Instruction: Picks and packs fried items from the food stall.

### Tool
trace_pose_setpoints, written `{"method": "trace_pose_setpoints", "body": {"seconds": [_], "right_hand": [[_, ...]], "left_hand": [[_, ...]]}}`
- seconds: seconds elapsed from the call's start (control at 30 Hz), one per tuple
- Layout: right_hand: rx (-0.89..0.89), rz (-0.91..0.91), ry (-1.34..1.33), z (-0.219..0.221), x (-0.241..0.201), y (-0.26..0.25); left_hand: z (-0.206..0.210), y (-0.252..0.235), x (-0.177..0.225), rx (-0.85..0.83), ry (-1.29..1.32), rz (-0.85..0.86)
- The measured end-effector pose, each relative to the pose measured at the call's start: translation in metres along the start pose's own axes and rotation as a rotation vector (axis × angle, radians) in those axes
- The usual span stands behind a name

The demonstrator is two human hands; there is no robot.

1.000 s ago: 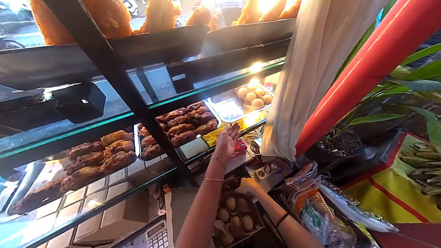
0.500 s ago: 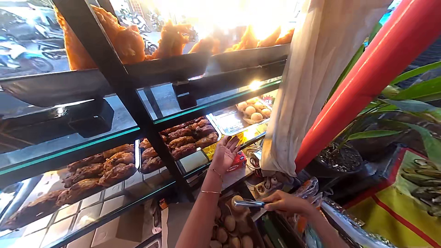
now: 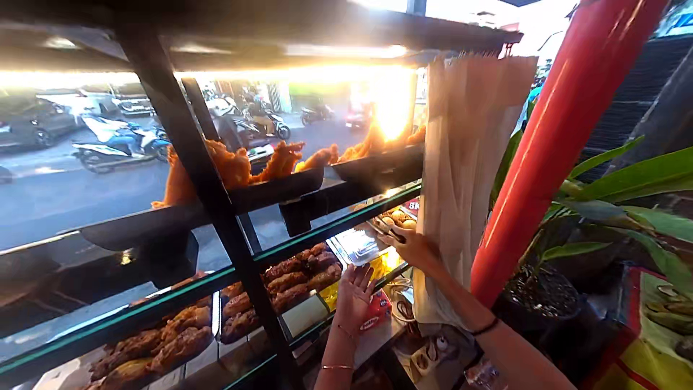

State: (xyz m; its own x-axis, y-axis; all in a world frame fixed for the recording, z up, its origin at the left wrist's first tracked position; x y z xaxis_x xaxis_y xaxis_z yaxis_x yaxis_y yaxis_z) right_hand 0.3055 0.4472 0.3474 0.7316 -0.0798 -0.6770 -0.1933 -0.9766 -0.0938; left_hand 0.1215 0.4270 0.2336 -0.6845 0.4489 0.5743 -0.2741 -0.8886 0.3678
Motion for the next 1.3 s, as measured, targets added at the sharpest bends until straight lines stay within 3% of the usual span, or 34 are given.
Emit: {"method": "trace_pose_setpoints", "body": {"seconds": [0.17, 0.57, 0.77, 0.83, 0.9, 1.0, 1.1, 1.2, 1.3], "right_hand": [[-0.081, 0.116, 0.27, 0.037, -0.003, -0.037], [-0.225, 0.193, 0.424, 0.026, -0.024, -0.044], [-0.108, 0.017, 0.273, -0.004, -0.041, 0.029], [-0.234, -0.116, 0.144, -0.008, -0.036, 0.076], [-0.475, -0.224, 0.026, -0.002, -0.02, 0.131], [-0.78, -0.168, -0.039, 0.047, 0.029, 0.195], [-0.957, 0.107, 0.238, 0.149, 0.095, 0.229], [-0.982, 0.244, 0.239, 0.244, 0.139, 0.24], [-0.94, 0.362, 0.216, 0.291, 0.147, 0.235]], "left_hand": [[-0.002, 0.001, -0.001, -0.007, -0.001, 0.005], [-0.003, 0.005, -0.003, -0.013, -0.008, 0.002], [0.003, 0.011, 0.004, -0.06, -0.058, -0.01], [-0.002, 0.013, 0.003, -0.109, -0.122, -0.029], [-0.009, 0.01, -0.002, -0.11, -0.171, -0.048], [-0.008, 0.013, -0.002, -0.195, -0.267, -0.014], [-0.007, 0.017, -0.004, -0.218, -0.282, -0.004], [-0.007, 0.015, -0.006, -0.226, -0.28, -0.006], [-0.005, 0.016, -0.005, -0.205, -0.294, 0.012]]}}
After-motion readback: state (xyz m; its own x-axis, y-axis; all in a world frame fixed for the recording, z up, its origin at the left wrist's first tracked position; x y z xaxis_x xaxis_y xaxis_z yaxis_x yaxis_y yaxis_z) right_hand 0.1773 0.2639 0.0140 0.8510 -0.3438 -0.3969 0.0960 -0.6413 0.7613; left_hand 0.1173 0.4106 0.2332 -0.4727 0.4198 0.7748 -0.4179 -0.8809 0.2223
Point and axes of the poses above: each hand's wrist, its own y-axis away from the middle knuckle, its own z-axis out of the palm, x = y × z, the point moved 9 cm from there along -y, towards the middle knuckle, and after that the axes turned 6 degrees about -y, right-handed, at the moved point
